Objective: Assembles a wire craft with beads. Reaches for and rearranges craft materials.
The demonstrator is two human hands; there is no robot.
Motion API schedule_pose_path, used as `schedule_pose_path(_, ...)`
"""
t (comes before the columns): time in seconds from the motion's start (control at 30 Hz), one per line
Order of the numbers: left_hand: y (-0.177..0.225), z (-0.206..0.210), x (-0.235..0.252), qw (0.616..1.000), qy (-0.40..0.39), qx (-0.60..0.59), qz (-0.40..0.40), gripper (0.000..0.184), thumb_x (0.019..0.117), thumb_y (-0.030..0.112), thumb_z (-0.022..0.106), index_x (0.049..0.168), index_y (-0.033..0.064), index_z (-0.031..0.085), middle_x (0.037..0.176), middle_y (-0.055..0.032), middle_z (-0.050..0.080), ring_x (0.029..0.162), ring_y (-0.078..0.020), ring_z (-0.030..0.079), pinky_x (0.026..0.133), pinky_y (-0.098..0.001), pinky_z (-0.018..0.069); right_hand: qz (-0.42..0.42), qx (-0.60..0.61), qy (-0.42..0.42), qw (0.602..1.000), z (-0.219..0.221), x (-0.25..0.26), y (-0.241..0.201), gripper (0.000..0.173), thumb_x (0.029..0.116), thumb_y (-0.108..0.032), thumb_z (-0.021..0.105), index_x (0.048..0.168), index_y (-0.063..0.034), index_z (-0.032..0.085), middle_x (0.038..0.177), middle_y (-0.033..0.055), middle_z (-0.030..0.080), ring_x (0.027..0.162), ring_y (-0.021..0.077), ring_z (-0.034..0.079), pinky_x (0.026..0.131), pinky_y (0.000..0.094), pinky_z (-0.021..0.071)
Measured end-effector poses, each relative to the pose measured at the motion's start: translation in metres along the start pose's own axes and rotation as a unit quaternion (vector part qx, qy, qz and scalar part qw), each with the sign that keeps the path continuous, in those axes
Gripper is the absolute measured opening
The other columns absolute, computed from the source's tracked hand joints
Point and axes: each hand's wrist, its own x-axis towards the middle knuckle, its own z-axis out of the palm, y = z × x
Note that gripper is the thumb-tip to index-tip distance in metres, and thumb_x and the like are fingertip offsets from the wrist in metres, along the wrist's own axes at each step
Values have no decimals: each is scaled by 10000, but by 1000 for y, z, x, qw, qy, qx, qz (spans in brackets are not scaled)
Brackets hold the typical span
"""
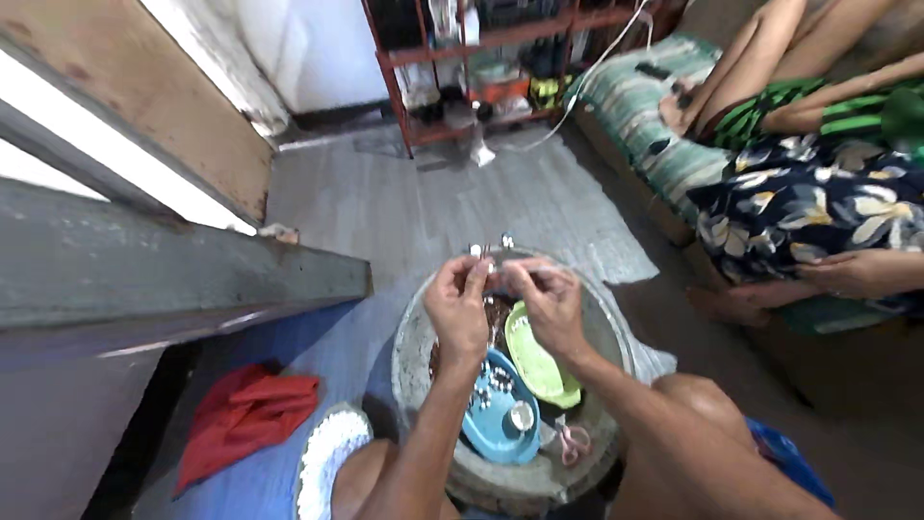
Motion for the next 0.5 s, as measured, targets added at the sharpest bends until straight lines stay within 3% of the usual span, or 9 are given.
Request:
schedule_pose_path(0.1,0,3,3,1000,9,-7,2,99,942,-59,666,1038,-84,664,895,-158,731,761,-239,736,728,-390,655,16,23,14,1000,2,4,1,143,985,-89,676,933,11,765,864,84,725,707,132,668,663,282,592)
schedule_pose_path(0.23,1,-1,6,999,21,-29,-3,104,947,-72,655,1049,-90,661,905,-167,734,755,-240,739,716,-378,657,30,30,-33,999,-3,7,-7,159,972,-65,695,1081,38,745,962,116,750,768,158,703,718,307,618)
schedule_pose_path(0.5,5,0,0,999,20,-37,-28,98,944,-70,663,1039,-91,672,891,-175,735,757,-250,742,740,-381,655,-1,-12,-19,1000,-5,5,-10,117,969,-83,702,1000,6,772,909,90,756,756,149,712,715,292,623)
